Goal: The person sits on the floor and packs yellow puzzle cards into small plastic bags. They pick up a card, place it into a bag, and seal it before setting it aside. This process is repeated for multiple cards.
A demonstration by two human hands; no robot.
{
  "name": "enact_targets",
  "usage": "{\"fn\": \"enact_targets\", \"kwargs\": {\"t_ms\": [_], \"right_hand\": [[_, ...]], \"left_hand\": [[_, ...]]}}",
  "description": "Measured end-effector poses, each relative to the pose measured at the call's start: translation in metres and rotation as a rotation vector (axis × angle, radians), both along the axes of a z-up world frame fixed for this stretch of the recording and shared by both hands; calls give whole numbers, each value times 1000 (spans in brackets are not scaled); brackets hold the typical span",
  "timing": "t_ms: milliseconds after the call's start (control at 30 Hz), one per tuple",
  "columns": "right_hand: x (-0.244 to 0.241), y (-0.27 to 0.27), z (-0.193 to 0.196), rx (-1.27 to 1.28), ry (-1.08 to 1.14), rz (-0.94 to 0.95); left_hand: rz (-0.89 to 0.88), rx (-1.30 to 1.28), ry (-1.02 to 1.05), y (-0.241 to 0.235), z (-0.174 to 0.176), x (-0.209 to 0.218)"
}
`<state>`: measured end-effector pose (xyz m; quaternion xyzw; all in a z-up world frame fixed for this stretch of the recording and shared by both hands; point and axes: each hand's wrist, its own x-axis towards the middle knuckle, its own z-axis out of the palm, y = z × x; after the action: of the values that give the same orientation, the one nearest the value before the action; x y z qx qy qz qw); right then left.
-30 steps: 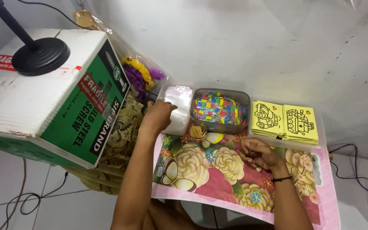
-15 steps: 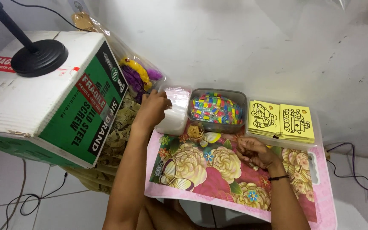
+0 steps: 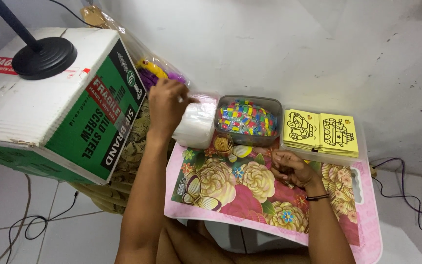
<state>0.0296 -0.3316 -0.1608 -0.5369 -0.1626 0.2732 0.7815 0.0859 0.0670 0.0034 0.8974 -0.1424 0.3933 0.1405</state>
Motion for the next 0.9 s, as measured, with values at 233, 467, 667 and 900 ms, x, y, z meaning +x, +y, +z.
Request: {"fn": "enact_targets", "kwargs": {"t_ms": [233, 467, 667, 900], "right_hand": [[-5, 5, 10, 73, -48, 4], [10, -9, -26, 120, -33, 85], [8, -8, -14, 155, -4, 80], [11, -8, -23, -48, 46, -113]], "left_hand": [[-226, -220, -221, -60, 19, -58], [-630, -60, -216, -153, -31, -110], [-743, 167, -90, -193, -76, -128], [-788, 238, -82, -186, -96, -130]]}}
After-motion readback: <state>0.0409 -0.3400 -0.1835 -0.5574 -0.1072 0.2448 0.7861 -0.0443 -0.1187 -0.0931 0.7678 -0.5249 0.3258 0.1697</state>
